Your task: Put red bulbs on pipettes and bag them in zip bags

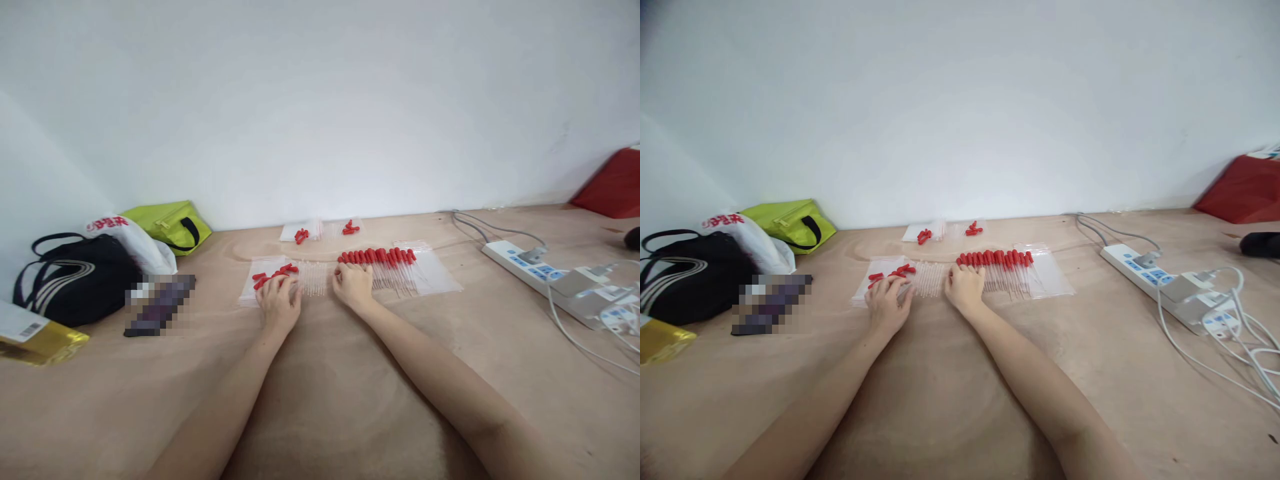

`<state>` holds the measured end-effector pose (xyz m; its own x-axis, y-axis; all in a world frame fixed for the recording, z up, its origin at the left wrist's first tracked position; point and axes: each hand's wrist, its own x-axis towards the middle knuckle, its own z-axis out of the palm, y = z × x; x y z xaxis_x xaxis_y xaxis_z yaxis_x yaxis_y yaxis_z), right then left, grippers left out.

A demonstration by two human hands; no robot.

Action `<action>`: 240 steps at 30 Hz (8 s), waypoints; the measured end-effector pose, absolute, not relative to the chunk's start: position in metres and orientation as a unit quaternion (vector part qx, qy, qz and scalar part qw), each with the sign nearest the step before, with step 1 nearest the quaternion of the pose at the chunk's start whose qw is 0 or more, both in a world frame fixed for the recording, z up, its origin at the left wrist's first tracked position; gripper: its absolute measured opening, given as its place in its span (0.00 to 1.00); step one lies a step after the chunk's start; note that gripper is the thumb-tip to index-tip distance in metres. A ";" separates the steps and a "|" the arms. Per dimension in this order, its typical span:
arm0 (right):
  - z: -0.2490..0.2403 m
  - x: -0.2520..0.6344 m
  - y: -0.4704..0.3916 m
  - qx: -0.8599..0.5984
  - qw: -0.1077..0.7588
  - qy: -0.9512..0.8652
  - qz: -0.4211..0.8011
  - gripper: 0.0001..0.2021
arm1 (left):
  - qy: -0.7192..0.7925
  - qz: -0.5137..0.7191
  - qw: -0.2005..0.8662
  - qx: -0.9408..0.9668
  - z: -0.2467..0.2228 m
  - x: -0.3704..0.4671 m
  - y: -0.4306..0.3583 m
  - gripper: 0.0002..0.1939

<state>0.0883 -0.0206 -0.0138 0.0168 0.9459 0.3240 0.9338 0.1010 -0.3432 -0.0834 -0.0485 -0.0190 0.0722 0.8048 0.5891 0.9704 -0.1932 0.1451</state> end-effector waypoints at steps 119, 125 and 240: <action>-0.027 0.143 -0.081 -0.379 0.273 -0.884 0.008 0.11 | -0.355 -0.254 -0.025 -0.899 -0.012 -0.054 -0.074 0.08; -0.021 0.143 -0.081 -0.352 0.243 -0.900 -0.086 0.10 | -0.328 -0.228 -0.018 -0.917 -0.010 -0.066 -0.066 0.07; -0.031 0.156 -0.081 -0.381 0.278 -0.882 -0.002 0.11 | -0.373 -0.273 -0.056 -0.885 -0.020 -0.048 -0.079 0.09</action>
<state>0.1556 -0.0806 -0.0315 -0.5548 0.6706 0.4925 0.6732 0.7096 -0.2078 -0.0479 -0.0786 -0.0204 0.5726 0.6914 0.4405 0.6301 -0.7150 0.3031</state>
